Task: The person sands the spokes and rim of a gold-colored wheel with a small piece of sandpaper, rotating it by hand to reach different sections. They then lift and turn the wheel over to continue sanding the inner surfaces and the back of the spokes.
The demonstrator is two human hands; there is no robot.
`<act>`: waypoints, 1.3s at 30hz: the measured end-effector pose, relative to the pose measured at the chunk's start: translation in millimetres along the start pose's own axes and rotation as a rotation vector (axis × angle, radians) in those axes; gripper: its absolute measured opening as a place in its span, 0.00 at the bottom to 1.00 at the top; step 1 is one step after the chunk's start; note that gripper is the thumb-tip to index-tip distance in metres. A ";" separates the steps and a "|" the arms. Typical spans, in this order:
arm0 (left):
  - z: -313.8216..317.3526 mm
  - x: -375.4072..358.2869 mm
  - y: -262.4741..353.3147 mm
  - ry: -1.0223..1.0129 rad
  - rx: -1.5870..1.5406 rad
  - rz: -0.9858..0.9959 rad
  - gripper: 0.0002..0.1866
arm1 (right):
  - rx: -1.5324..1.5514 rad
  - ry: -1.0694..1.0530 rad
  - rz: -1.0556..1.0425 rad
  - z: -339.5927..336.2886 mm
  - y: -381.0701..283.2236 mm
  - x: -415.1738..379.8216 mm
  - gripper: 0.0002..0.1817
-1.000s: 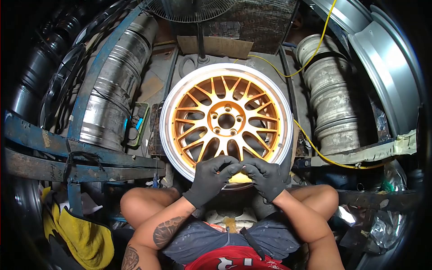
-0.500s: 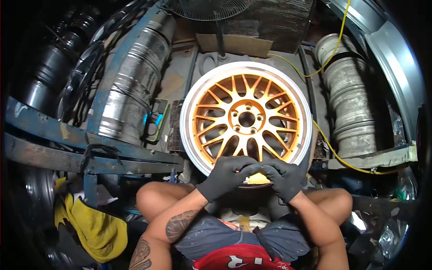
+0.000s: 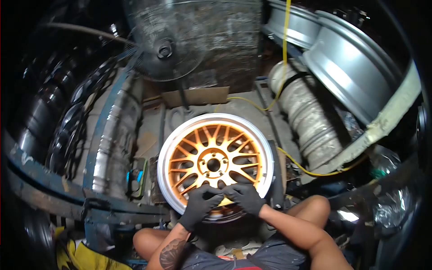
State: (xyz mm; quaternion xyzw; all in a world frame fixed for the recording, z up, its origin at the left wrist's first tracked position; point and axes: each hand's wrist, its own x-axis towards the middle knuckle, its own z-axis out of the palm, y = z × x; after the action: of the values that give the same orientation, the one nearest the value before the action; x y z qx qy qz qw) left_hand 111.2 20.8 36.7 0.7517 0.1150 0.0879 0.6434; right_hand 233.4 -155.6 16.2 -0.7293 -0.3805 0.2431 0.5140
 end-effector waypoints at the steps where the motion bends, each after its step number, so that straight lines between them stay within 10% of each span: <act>1: 1.5 0.9 -0.4 0.005 -0.087 -0.065 0.06 | -0.131 0.065 -0.052 -1.0 -5.7 3.3 0.19; 15: 16.6 10.2 4.1 0.189 -0.042 0.124 0.02 | 0.435 0.049 -0.058 -5.6 -8.3 5.0 0.12; 39: 11.4 10.3 24.1 0.040 0.137 -0.005 0.06 | -0.317 -0.049 -0.120 -17.3 3.3 1.4 0.17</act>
State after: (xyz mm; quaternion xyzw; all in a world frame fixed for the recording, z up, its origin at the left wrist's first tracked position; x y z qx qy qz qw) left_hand 125.6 9.3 58.6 0.7919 0.1356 0.0934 0.5880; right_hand 248.1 -164.8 19.3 -0.7712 -0.4693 0.1666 0.3965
